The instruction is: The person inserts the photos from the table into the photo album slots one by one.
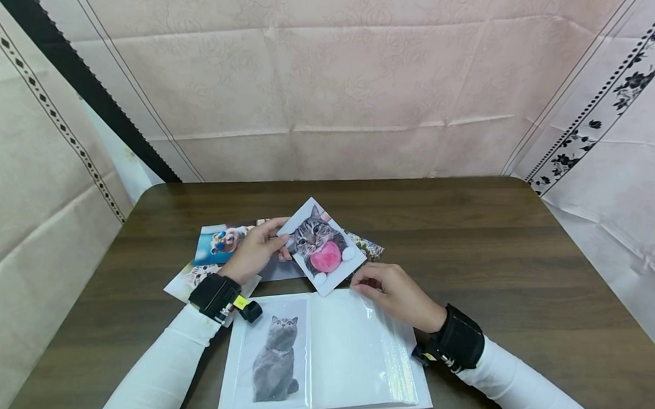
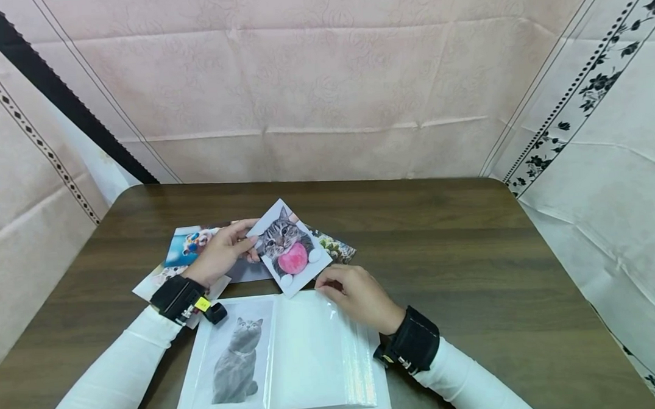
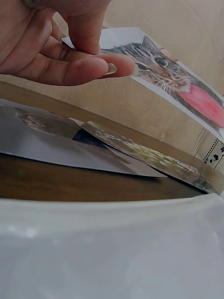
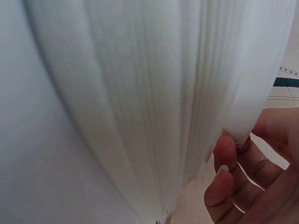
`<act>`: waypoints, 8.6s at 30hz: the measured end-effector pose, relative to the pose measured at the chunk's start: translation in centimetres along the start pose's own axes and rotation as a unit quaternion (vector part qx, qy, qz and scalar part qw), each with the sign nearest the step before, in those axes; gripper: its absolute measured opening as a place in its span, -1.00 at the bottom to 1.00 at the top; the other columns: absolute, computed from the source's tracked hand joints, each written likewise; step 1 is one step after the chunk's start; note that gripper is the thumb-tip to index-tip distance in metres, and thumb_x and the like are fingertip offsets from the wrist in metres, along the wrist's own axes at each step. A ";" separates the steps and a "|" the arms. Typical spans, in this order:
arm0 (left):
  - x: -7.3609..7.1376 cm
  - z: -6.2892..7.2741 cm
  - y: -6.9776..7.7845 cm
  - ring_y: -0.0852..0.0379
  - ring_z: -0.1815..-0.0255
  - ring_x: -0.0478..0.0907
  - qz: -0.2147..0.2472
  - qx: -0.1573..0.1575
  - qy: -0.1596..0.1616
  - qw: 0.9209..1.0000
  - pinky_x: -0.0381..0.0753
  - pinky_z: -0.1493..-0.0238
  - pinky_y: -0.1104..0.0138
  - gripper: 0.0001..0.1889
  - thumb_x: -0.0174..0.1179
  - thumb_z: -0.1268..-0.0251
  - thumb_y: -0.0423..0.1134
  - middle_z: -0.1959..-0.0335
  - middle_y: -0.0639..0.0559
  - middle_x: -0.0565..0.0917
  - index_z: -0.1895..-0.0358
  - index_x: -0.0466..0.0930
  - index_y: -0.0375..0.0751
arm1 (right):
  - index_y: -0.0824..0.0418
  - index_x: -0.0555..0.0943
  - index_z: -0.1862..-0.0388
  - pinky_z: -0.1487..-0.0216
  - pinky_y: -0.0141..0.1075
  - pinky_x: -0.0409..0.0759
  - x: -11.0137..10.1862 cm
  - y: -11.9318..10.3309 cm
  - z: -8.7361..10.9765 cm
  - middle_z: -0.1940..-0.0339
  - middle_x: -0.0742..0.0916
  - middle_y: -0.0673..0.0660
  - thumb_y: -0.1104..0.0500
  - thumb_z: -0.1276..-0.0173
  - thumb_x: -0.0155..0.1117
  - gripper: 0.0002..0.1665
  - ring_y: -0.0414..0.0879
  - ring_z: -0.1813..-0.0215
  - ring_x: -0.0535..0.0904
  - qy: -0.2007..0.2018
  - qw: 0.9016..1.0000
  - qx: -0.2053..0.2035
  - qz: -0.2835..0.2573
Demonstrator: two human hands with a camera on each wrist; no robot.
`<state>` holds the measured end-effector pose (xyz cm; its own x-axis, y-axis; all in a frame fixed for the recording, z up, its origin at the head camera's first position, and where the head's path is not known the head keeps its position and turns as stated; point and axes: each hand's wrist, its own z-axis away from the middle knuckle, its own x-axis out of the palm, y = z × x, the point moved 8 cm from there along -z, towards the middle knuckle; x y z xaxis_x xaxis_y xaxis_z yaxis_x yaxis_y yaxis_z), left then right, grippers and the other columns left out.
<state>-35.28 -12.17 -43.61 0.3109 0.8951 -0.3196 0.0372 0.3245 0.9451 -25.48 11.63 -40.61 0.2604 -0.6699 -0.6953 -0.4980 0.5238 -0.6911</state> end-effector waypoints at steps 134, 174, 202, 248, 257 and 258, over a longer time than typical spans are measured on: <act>3.5 -0.7 1.0 0.02 0.36 0.56 -0.043 0.048 -0.050 0.997 0.58 0.25 0.31 -0.59 -0.02 -0.62 -0.31 0.39 -0.08 0.56 -0.42 0.42 0.05 | 0.35 0.26 -0.26 0.35 -0.39 0.49 0.1 2.5 0.6 0.44 0.63 0.14 0.35 -0.41 0.31 -0.44 -0.07 0.48 0.49 -0.012 0.977 0.146 -0.155; 6.0 0.1 0.8 0.02 0.44 0.48 0.003 0.030 -0.150 0.988 0.49 0.34 0.32 -0.44 -0.03 -0.60 -0.37 0.46 -0.03 0.47 -0.53 0.16 0.16 | 0.30 0.14 -0.55 0.32 -0.41 0.53 0.3 2.7 0.9 0.42 0.61 0.14 0.33 -0.40 0.33 -0.16 -0.12 0.46 0.48 -0.017 0.973 0.148 -0.173; 6.5 0.7 1.5 0.01 0.42 0.52 -0.021 0.055 -0.146 0.988 0.55 0.33 0.28 -0.59 -0.02 -0.60 -0.37 0.49 -0.04 0.48 -0.41 0.38 -0.03 | 0.32 0.14 -0.58 0.31 -0.42 0.52 -0.1 2.7 1.0 0.41 0.63 0.13 0.34 -0.39 0.33 -0.13 -0.14 0.44 0.49 0.003 0.975 0.148 -0.163; 7.1 1.5 1.6 0.08 0.43 0.55 -0.071 0.082 -0.178 0.978 0.60 0.31 0.28 -0.77 0.09 -0.55 -0.32 0.26 -0.06 0.67 -0.14 0.61 -0.16 | 0.39 0.16 -0.49 0.33 -0.41 0.49 0.5 2.6 1.1 0.39 0.64 0.18 0.35 -0.45 0.26 -0.27 -0.17 0.44 0.47 -0.008 0.971 0.129 -0.200; 7.2 1.5 1.7 0.07 0.41 0.56 -0.060 0.084 -0.184 0.977 0.62 0.30 0.30 -0.79 0.13 -0.53 -0.31 0.17 -0.14 0.69 -0.10 0.62 -0.23 | 0.37 0.22 -0.39 0.32 -0.40 0.50 0.5 2.6 1.1 0.39 0.64 0.20 0.35 -0.46 0.25 -0.38 -0.16 0.44 0.47 -0.009 0.970 0.131 -0.202; 7.2 1.6 1.7 0.07 0.40 0.56 -0.060 0.084 -0.185 0.977 0.62 0.29 0.30 -0.79 0.13 -0.53 -0.31 0.17 -0.14 0.69 -0.10 0.62 -0.23 | 0.37 0.22 -0.38 0.33 -0.40 0.50 0.5 2.6 1.1 0.39 0.64 0.20 0.35 -0.46 0.24 -0.39 -0.16 0.45 0.48 -0.009 0.971 0.131 -0.202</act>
<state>-31.49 -5.68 -44.19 0.6153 0.6717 -0.4126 0.2404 0.3385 0.9097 -25.72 13.20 -42.98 0.4061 -0.8404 -0.3589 -0.1263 0.3374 -0.9329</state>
